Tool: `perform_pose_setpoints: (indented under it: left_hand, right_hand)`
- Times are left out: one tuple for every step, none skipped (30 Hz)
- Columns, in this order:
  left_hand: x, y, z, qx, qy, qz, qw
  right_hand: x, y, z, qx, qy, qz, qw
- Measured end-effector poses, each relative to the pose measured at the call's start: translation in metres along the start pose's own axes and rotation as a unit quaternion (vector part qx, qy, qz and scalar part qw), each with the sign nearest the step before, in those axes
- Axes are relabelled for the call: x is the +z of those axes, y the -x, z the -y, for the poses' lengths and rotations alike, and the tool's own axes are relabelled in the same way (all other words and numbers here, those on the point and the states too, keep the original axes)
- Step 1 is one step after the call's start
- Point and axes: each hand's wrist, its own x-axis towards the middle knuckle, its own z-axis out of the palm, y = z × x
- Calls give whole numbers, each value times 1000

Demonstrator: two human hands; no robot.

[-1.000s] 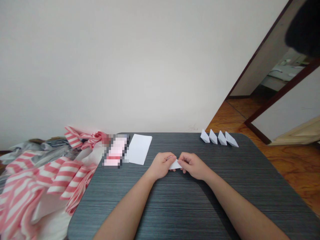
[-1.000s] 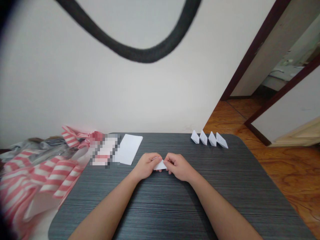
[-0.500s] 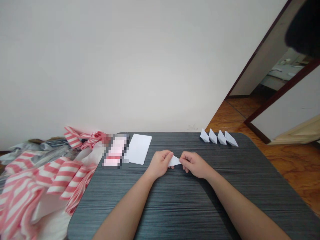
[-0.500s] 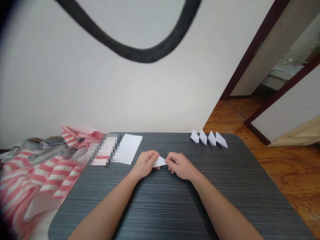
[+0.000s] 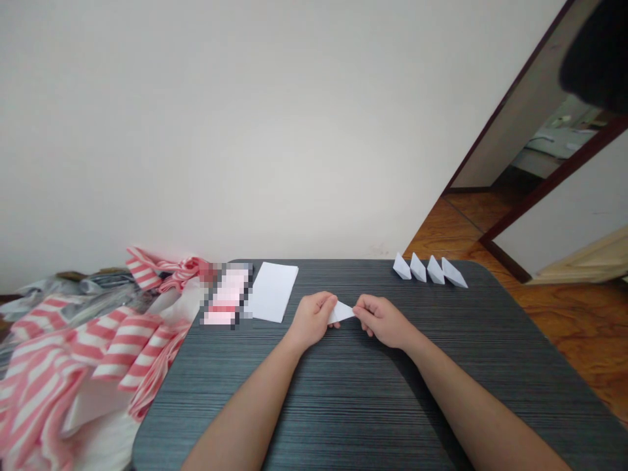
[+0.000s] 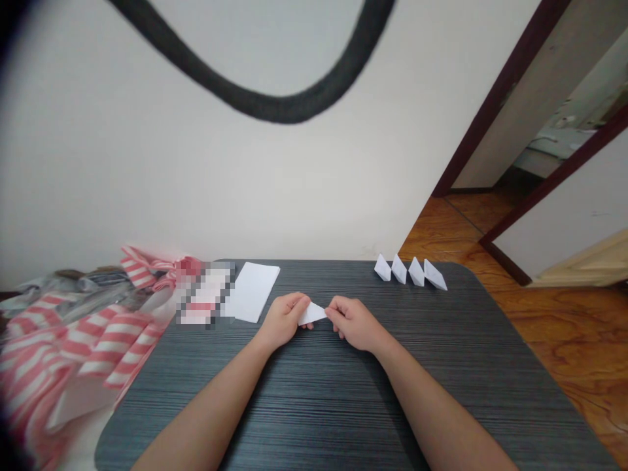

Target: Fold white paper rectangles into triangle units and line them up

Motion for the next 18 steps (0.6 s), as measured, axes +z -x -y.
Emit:
perform_pose_setpoints:
  left_hand:
    - [0, 0, 1, 0, 0, -1, 1000]
    - [0, 0, 1, 0, 0, -3, 1000]
    - [0, 0, 1, 0, 0, -4, 1000]
    - [0, -1, 1, -1, 0, -5, 1000]
    - [0, -1, 2, 0, 0, -4, 1000]
    - [0, -1, 2, 2, 0, -5, 1000]
    - [0, -1, 2, 2, -1, -3, 1000]
    - [1, -1, 3, 3, -1, -4, 1000]
    - [1, -1, 3, 3, -1, -3, 1000]
    - [1, -1, 4, 3, 0, -2, 1000]
    - [1, -2, 4, 3, 0, -1, 1000]
    - [1, -2, 5, 2, 0, 1, 1000]
    - [1, -2, 5, 1, 0, 3, 1000]
    - [1, -2, 6, 0, 0, 5, 1000]
    - [1, -2, 6, 1, -1, 4, 1000]
    - [1, -3, 7, 4, -4, 2, 1000]
    - [1, -3, 7, 8, -7, -1, 1000]
    - [1, -3, 7, 12, -7, -3, 1000]
  right_hand:
    - [0, 0, -1, 0, -1, 0, 1000]
    - [0, 0, -1, 0, -4, 3, 1000]
    - [0, 0, -2, 0, -9, 6, 1000]
    - [-1, 0, -3, 1, -14, 11, 1000]
    - [-1, 0, -4, 2, -17, 14, 1000]
    - [-1, 0, -5, 3, -19, 15, 1000]
    - [-1, 0, -5, 4, -18, 13, 1000]
    - [-1, 0, -4, 5, -15, 9, 1000]
    - [-1, 1, -4, 4, -11, 6, 1000]
    - [-1, 1, -3, 4, -7, 2, 1000]
    - [-1, 1, -2, 4, -4, -2, 1000]
    - [-1, 1, -2, 3, -2, -4, 1000]
    - [-1, 1, -2, 3, -2, -6, 1000]
    - [-1, 1, -2, 1, -2, -8, 1000]
    - [-1, 0, -2, -1, -2, -12, 1000]
    - [-1, 0, -3, -3, -1, -18, 1000]
    - [-1, -1, -4, -5, 1, -25, 1000]
    - [-1, -1, -5, -7, 3, -33, 999]
